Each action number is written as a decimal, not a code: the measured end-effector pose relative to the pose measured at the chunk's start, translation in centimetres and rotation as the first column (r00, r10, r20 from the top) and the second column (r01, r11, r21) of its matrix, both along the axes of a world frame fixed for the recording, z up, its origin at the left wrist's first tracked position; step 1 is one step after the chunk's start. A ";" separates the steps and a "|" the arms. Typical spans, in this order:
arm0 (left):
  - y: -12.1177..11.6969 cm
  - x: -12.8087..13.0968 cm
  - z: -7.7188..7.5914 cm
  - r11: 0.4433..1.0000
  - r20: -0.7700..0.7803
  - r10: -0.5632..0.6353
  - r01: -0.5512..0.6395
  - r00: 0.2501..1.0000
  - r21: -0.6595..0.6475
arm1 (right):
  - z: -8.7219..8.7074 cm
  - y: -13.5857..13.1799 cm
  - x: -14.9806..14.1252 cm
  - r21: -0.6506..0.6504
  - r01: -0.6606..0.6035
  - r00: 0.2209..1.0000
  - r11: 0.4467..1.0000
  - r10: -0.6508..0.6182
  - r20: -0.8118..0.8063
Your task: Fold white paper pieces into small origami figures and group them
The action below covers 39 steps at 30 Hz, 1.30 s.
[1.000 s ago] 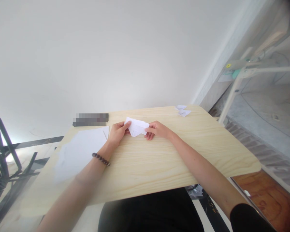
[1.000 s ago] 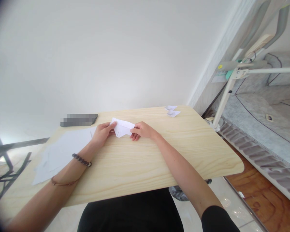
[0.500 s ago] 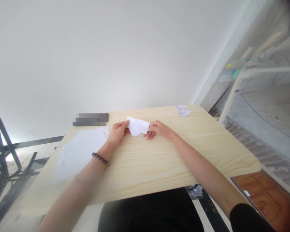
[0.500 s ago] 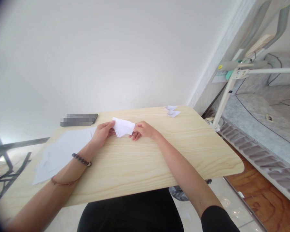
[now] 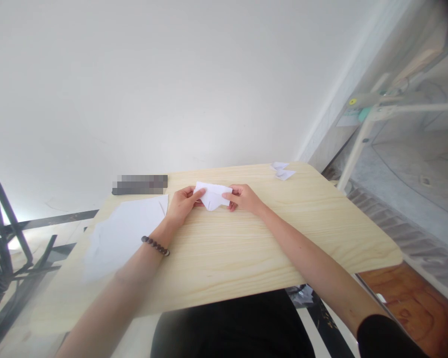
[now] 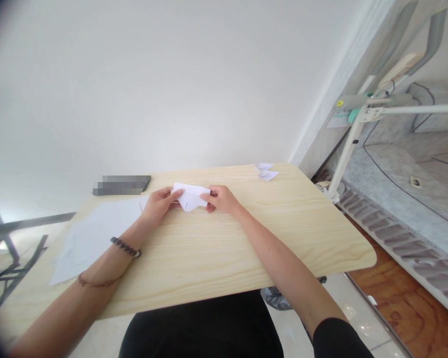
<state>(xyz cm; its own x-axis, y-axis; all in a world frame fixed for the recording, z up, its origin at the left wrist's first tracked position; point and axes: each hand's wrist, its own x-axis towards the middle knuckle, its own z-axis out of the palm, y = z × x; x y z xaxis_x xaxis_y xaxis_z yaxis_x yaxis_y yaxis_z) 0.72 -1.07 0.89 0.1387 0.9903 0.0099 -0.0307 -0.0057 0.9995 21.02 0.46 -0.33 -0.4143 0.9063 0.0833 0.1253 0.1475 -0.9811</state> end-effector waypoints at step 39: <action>0.9 -1.3 -1.3 0.834 -0.811 0.192 0.343 0.553 0.431 | -0.5 1.4 1.3 0.620 -0.061 0.881 0.782 -0.249 0.401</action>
